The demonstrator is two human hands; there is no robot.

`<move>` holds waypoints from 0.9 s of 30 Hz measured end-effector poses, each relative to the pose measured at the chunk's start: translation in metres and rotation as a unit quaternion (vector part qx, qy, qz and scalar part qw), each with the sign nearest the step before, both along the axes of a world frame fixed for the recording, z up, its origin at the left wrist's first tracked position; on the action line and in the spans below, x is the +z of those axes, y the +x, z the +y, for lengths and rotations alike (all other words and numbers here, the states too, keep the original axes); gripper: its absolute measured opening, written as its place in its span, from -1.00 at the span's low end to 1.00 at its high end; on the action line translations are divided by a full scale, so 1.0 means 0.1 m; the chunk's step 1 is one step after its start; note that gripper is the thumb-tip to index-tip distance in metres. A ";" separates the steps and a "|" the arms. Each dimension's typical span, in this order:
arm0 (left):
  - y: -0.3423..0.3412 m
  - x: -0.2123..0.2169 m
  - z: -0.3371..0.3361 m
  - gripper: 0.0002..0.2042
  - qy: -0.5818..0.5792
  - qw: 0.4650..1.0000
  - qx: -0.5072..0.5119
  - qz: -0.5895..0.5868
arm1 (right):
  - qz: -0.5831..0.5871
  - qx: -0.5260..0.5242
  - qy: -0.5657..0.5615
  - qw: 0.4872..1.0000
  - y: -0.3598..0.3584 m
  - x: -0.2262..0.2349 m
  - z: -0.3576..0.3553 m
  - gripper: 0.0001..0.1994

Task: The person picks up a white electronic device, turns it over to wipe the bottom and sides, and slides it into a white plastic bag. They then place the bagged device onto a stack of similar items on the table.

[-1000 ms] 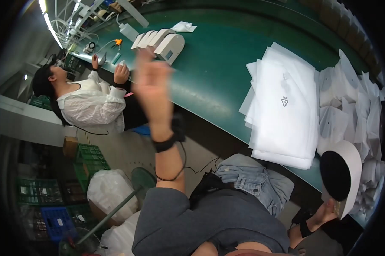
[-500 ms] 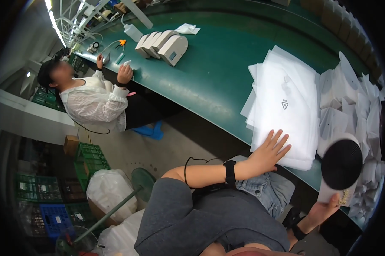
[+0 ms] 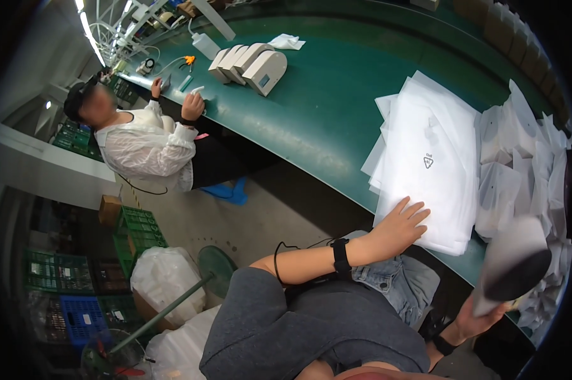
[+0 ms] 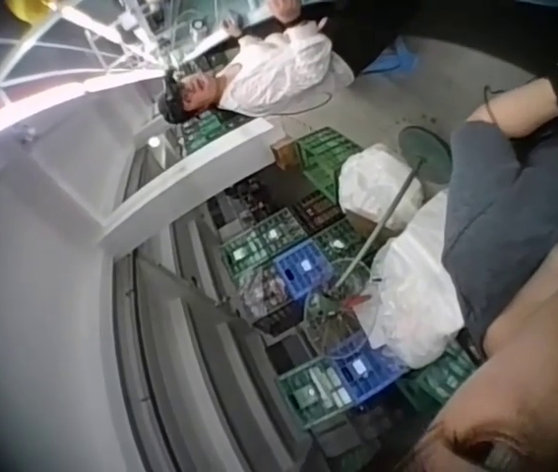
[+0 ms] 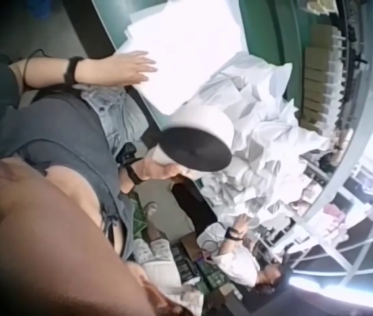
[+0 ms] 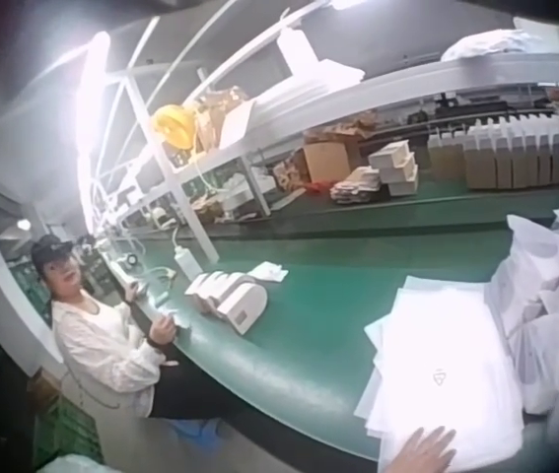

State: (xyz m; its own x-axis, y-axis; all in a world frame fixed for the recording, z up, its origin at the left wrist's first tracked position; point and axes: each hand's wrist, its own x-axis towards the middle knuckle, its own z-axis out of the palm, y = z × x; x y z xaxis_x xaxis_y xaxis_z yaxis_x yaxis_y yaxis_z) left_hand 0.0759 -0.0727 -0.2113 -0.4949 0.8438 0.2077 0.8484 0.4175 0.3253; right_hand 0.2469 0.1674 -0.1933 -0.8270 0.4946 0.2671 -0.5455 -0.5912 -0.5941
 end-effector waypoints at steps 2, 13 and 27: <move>0.02 0.00 0.03 -0.48 0.025 0.999 0.012 0.017 | -0.140 -0.141 0.090 0.976 0.03 -0.03 -0.01 -0.43; 0.01 0.04 0.12 -0.33 0.071 0.996 0.053 -0.001 | 0.066 0.072 0.033 0.995 0.01 -0.15 -0.06 -0.38; -0.17 -0.07 0.29 -0.55 0.086 0.992 0.074 0.050 | -0.207 -0.180 0.248 0.929 -0.04 -0.08 -0.31 -0.38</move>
State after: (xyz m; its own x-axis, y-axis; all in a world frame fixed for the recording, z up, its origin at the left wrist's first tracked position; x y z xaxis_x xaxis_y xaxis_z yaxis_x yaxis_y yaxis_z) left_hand 0.0590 -0.0439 -0.2187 -0.5800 0.7115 0.3968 0.8139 0.4852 0.3197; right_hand 0.2428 0.1364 -0.2013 -0.7140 0.6608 0.2314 -0.3186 -0.0123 -0.9478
